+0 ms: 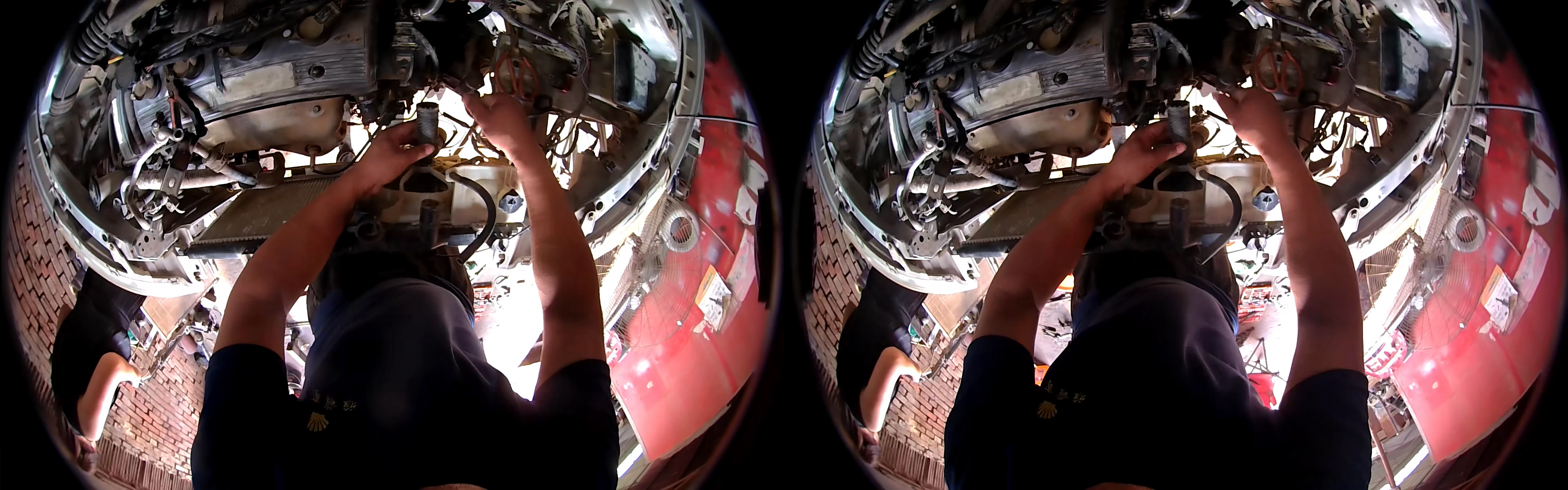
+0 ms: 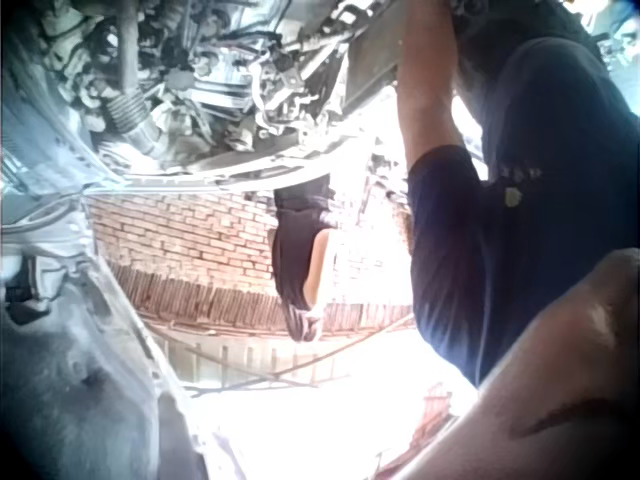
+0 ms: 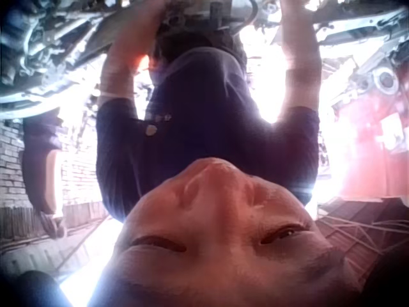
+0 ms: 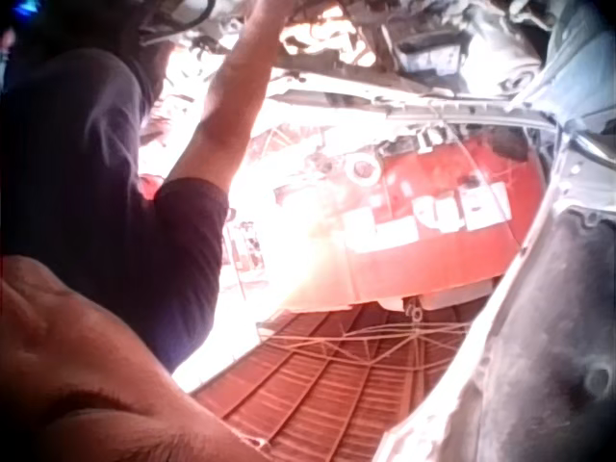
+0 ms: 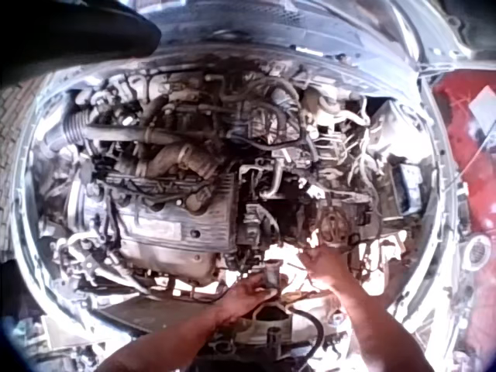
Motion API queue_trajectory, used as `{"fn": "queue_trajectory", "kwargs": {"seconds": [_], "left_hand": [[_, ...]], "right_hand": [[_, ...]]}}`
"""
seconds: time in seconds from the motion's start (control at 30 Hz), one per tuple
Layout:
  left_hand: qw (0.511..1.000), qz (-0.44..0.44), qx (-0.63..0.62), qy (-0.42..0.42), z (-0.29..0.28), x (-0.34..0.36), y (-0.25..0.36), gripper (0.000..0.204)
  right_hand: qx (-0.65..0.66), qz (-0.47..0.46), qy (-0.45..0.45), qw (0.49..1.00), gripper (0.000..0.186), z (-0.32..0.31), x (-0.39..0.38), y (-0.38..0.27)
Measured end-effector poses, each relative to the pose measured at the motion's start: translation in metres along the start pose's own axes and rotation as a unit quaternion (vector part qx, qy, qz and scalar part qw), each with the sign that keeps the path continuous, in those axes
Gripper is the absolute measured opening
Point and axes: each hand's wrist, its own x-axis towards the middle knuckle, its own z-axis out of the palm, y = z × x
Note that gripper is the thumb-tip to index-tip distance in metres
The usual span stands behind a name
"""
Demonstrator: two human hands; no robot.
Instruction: The person works on a car engine, first handling a radiator fan shroud and pointing at electrical connectors. Using a sealant gun, the person applies material to a hose fitting and then reconnects a coolant hose, securing it with a spring clamp by hand.
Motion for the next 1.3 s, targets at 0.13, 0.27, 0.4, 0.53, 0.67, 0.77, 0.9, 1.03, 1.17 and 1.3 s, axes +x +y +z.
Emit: {"fn": "queue_trajectory", "kwargs": {"seconds": [0.13,0.27,0.4,0.53,0.67,0.77,0.9,1.03,1.17,1.3], "left_hand": [[0.999,-0.03,0.018,0.005,0.0,0.003,-0.001,0.048],[1.0,0.007,-0.028,0.003,-0.003,0.004,-0.007,0.042],[0.999,0.028,-0.047,0.001,0.0,0.008,-0.015,0.044],[0.998,0.042,-0.046,0.01,-0.004,0.015,-0.035,0.049],[1.0,0.007,0.013,0.007,-0.002,0.008,-0.017,0.049],[1.0,0.021,0.003,0.014,-0.002,0.012,-0.021,0.047],[0.999,-0.008,-0.002,0.041,-0.006,0.015,-0.032,0.056],[0.999,-0.026,-0.025,0.022,-0.001,0.016,-0.019,0.062],[0.998,-0.014,-0.061,0.006,0.003,0.021,-0.019,0.055],[0.996,0.001,-0.087,-0.011,-0.007,0.022,-0.024,0.052]], "right_hand": [[-0.41,-0.152,0.108,0.893,0.044,-0.003,-0.002,0.018],[0.048,0.036,-0.057,0.997,0.064,0.023,0.011,-0.032],[-0.15,-0.047,-0.13,0.979,0.044,0.033,0.04,-0.031],[-0.176,-0.114,-0.115,0.971,0.037,0.028,0.036,-0.04],[-0.259,-0.244,-0.073,0.932,0.036,0.024,0.033,-0.04],[-0.006,-0.167,-0.115,0.979,0.033,0.03,0.018,-0.042],[0.125,-0.081,-0.09,0.985,0.03,0.034,-0.009,-0.03],[0.086,-0.033,-0.049,0.995,0.026,0.032,-0.014,0.033],[0.034,-0.064,0.009,0.997,0.027,0.038,-0.003,0.045],[-0.11,-0.137,-0.071,0.982,0.049,0.048,-0.015,0.009]]}}
